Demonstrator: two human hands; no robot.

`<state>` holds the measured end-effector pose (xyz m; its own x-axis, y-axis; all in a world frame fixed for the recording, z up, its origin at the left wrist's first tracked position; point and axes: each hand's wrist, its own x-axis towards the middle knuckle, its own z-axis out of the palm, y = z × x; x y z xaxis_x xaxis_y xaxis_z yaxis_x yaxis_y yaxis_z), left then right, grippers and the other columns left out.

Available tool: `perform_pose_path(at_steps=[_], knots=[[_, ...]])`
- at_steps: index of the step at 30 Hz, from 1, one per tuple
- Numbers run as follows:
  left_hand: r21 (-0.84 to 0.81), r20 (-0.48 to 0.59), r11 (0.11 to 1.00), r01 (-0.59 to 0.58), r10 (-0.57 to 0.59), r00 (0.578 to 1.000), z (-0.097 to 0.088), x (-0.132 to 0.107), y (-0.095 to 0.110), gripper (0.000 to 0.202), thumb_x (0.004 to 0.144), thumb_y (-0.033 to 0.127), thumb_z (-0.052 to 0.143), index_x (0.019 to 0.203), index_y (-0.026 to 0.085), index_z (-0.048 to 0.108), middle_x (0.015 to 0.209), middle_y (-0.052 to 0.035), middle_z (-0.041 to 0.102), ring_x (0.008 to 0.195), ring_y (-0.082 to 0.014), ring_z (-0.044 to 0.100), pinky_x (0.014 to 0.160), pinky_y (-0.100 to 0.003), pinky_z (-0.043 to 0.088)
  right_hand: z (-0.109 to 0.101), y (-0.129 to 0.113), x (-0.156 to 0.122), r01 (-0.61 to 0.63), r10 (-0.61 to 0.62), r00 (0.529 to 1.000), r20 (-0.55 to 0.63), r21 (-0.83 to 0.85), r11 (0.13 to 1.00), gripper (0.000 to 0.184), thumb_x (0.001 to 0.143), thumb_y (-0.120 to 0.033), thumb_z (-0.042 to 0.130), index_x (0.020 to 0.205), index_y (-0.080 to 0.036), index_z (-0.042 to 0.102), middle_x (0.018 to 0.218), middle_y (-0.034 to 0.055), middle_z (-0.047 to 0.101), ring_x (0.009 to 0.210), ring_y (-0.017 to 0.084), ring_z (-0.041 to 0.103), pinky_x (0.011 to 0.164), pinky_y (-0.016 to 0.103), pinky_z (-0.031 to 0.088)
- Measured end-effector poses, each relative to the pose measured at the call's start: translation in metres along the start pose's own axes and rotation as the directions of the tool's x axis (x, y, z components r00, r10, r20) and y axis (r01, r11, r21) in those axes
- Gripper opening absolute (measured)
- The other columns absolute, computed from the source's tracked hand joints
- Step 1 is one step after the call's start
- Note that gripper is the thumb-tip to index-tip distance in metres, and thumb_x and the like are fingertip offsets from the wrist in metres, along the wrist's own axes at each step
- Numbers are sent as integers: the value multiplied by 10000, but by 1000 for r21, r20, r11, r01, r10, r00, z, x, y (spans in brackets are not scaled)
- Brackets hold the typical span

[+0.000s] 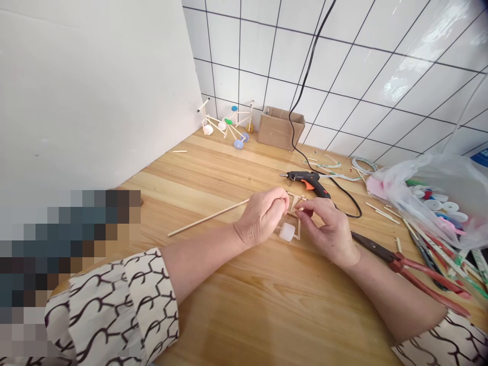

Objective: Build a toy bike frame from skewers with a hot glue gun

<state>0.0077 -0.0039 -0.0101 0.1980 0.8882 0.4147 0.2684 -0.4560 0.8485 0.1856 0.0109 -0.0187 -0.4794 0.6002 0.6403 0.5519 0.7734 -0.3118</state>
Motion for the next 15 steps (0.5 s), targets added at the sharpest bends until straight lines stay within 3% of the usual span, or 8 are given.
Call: perform_pose_path(at_steps=[7, 12, 15], knots=[[77, -89, 990, -118, 125, 988, 9, -1, -5, 182, 875, 183, 421, 777, 163, 573, 649, 7, 596, 584, -99, 518, 574, -204, 405, 0, -1, 1, 4, -4, 1000, -3, -3, 1000, 84, 863, -156, 551, 870, -216, 608, 687, 2, 637, 653, 162, 585, 673, 321, 447], [21, -146, 991, -129, 130, 981, 9, 0, -9, 147, 841, 204, 565, 712, 151, 610, 633, 11, 620, 567, -83, 517, 546, -184, 399, 0, -1, 1, 6, -7, 1000, -8, -8, 1000, 75, 861, -151, 555, 858, -206, 606, 673, 1, 625, 652, 158, 578, 670, 315, 447], [-3, -150, 995, -99, 98, 984, 8, 0, -9, 284, 854, 273, 576, 598, 153, 545, 541, 35, 532, 511, -73, 448, 497, -183, 357, 0, 0, 1, 3, -3, 1000, -5, -5, 1000, 66, 863, -158, 557, 862, -202, 607, 685, 5, 628, 654, 156, 573, 664, 315, 445]])
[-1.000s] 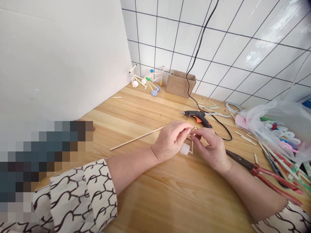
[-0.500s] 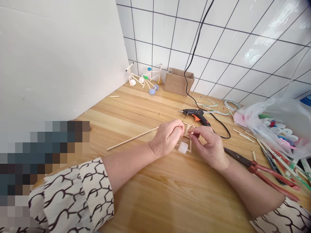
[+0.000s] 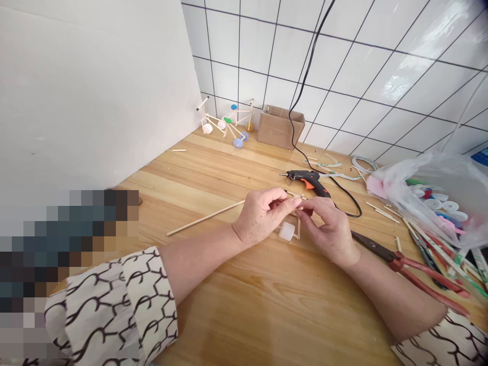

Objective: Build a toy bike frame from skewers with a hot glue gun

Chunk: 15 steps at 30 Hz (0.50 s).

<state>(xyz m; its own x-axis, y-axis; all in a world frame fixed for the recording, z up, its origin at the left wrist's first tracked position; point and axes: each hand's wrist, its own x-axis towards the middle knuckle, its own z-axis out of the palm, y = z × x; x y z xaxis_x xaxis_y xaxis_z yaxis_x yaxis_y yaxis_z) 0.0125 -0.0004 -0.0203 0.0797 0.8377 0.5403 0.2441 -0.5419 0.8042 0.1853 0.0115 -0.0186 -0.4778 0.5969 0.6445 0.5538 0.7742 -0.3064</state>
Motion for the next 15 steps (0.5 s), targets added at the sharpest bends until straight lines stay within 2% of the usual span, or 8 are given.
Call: perform_pose_path(at_steps=[3, 6, 8, 13, 15], knots=[[14, 30, 1000, 12, -13, 999, 0, -1, 0, 320, 908, 294, 486, 621, 159, 528, 546, 33, 498, 521, -79, 444, 518, -193, 365, 0, 1, -1, 0, 0, 1000, 5, 7, 1000, 61, 860, -150, 565, 862, -199, 601, 690, 6, 628, 666, 156, 572, 675, 318, 441], [-26, 30, 1000, 6, -6, 1000, 1, -3, 0, 156, 903, 252, 476, 868, 159, 596, 689, 0, 591, 619, -104, 526, 605, -210, 423, 1, 1, -1, 2, -2, 1000, 6, 12, 1000, 66, 859, -143, 567, 861, -202, 596, 692, 3, 628, 671, 154, 574, 684, 317, 440], [-60, 34, 998, -2, 4, 999, 2, -4, 0, 145, 887, 217, 477, 945, 162, 598, 732, -7, 613, 633, -107, 539, 621, -214, 435, 1, 1, -1, 4, -4, 1000, 2, 12, 1000, 67, 858, -141, 567, 861, -203, 594, 696, 3, 629, 669, 152, 575, 681, 316, 441], [-41, 125, 999, 22, -17, 992, -2, -4, 5, 220, 831, 130, 404, 744, 164, 603, 622, 28, 560, 506, -80, 435, 539, -202, 392, 1, 0, 0, 2, -2, 1000, 13, 8, 1000, 69, 863, -141, 560, 858, -200, 595, 694, 5, 623, 665, 151, 570, 677, 313, 440], [-30, 128, 999, 27, -23, 992, -3, -3, 7, 227, 821, 130, 399, 722, 158, 601, 591, 31, 538, 494, -79, 421, 522, -199, 381, 0, -1, 0, 2, -2, 1000, 13, 12, 1000, 67, 861, -138, 564, 859, -197, 595, 697, 6, 624, 668, 152, 570, 681, 313, 439]])
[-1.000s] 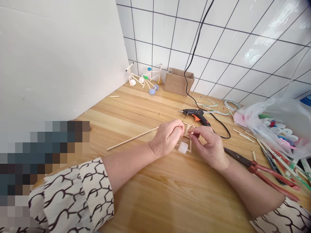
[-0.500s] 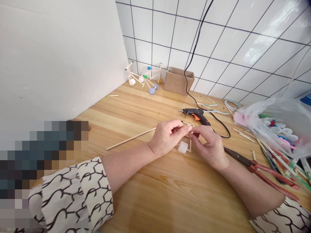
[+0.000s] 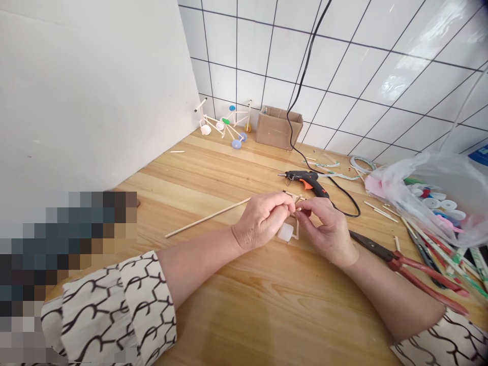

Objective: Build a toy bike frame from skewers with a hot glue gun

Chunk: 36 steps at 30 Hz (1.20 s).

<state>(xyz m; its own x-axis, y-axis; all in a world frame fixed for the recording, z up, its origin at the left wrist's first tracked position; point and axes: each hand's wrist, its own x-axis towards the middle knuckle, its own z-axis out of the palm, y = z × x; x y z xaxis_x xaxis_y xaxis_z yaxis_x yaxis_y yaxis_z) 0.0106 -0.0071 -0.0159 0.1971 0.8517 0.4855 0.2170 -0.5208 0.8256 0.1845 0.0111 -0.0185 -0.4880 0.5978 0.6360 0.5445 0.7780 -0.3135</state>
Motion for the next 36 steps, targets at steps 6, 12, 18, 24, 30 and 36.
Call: perform_pose_path(at_steps=[6, 12, 18, 24, 30, 36], knots=[[78, -55, 997, -4, 8, 998, 4, 1, -3, 185, 831, 157, 468, 811, 140, 651, 677, -10, 661, 578, -93, 554, 556, -183, 426, 0, 1, -1, 12, -12, 1000, -9, 3, 1000, 97, 853, -119, 553, 873, -204, 595, 692, 0, 621, 664, 148, 567, 678, 307, 436], [27, -49, 999, 38, -37, 998, 6, 1, -6, 172, 829, 188, 543, 737, 135, 678, 621, -3, 657, 539, -85, 536, 523, -177, 413, 0, 1, 0, 4, -4, 1000, -7, -6, 1000, 81, 862, -146, 544, 847, -205, 596, 685, 5, 626, 661, 153, 572, 670, 310, 441], [15, -56, 999, 45, -44, 997, 4, 2, -2, 189, 819, 223, 575, 654, 139, 615, 529, 35, 547, 479, -66, 437, 461, -174, 343, 0, 1, 0, 5, -5, 1000, -12, -13, 1000, 77, 860, -140, 554, 850, -204, 595, 676, 1, 619, 659, 151, 570, 669, 309, 439], [101, -73, 995, 16, -9, 997, 2, 1, 1, 449, 913, 307, 463, 489, 161, 434, 443, 56, 383, 438, -59, 354, 454, -200, 298, 0, 0, 1, -2, 1, 1000, -12, -17, 1000, 75, 863, -149, 549, 845, -206, 594, 676, 0, 625, 658, 153, 573, 679, 313, 442], [62, -49, 998, 6, -3, 999, 3, 1, 0, 362, 863, 363, 550, 565, 161, 512, 503, 49, 450, 494, -74, 403, 484, -197, 342, -2, 0, 1, 8, -8, 1000, -10, -15, 1000, 72, 868, -155, 547, 836, -203, 591, 682, 3, 623, 663, 154, 575, 667, 306, 443], [92, -54, 996, 22, -17, 998, 5, 1, -3, 279, 818, 293, 603, 590, 163, 506, 538, 52, 502, 518, -70, 434, 514, -188, 368, -1, 0, 0, 13, -13, 1000, 8, -24, 1000, 92, 867, -142, 531, 871, -203, 599, 705, 15, 630, 673, 162, 576, 694, 329, 446]])
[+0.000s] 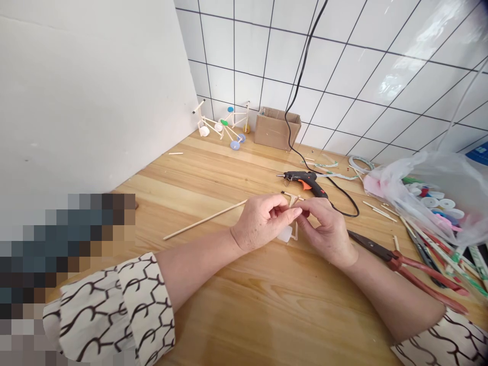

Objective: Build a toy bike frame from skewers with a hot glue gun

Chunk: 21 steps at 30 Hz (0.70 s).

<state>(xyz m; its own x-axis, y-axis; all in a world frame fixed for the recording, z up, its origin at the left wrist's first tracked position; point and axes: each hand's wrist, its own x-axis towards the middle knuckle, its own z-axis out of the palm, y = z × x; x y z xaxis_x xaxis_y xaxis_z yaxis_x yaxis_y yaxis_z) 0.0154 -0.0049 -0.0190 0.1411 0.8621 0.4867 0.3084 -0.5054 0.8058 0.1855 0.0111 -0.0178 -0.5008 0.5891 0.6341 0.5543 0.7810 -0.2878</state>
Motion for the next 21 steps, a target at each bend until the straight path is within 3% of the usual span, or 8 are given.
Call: perform_pose_path(at_steps=[21], knots=[[2, 25, 998, 57, -57, 998, 1, 1, -2, 264, 815, 320, 604, 616, 155, 549, 538, 52, 483, 513, -71, 425, 492, -184, 355, -2, -1, 0, 10, -10, 1000, -4, 15, 1000, 97, 866, -147, 528, 886, -213, 597, 708, 12, 634, 670, 168, 591, 682, 332, 454]])
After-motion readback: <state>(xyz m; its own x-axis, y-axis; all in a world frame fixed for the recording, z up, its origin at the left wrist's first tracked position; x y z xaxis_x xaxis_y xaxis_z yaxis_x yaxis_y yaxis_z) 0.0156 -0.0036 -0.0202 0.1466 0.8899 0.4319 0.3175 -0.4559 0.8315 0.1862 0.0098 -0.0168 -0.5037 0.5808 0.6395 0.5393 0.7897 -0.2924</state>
